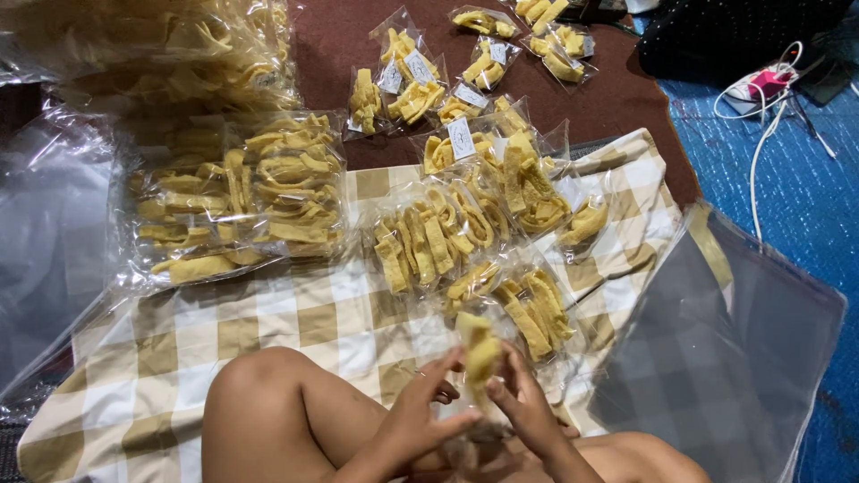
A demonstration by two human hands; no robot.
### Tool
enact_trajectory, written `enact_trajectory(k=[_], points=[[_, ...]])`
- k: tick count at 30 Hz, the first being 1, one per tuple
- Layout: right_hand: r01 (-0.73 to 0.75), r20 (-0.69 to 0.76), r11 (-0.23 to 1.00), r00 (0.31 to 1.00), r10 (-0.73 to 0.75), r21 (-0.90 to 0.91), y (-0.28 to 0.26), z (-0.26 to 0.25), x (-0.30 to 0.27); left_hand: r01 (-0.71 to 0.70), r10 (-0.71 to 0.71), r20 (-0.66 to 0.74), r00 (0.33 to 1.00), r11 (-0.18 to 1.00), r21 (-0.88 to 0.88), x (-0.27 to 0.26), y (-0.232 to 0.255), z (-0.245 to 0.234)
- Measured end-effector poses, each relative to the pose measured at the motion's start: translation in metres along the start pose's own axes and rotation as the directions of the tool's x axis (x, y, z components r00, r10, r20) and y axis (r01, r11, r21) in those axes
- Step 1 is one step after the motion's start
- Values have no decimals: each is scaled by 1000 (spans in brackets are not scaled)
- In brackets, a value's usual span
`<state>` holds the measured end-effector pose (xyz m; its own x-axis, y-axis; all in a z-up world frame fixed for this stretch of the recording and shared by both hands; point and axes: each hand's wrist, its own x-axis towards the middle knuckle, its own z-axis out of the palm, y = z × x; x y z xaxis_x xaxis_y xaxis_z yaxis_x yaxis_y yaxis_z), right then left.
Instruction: Packaging fried snacks into plastic bags and applying labels
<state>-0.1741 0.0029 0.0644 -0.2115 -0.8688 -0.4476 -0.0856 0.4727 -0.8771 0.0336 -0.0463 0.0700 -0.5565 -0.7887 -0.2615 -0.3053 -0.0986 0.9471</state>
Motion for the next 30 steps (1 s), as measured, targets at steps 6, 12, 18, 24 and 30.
enact_trajectory(k=[6,12,18,24,30], points=[[-250,-207,955,937,280,161,-43,-1,0,-461,484,-31,874,849,258,-3,-10,28],[-21,-400,863,881,255,505,-46,-45,6,-444,490,151,859,565,695,-2,-79,69],[-4,-398,855,884,246,519,-75,-53,-3,-400,426,200,882,457,795,2,-97,78],[-107,-213,856,946,244,506,-58,-81,-9,-404,501,129,856,491,772,8,-95,67],[-354,474,823,872,119,445,-54,-114,-35,-479,646,-126,753,669,569,8,-60,46]])
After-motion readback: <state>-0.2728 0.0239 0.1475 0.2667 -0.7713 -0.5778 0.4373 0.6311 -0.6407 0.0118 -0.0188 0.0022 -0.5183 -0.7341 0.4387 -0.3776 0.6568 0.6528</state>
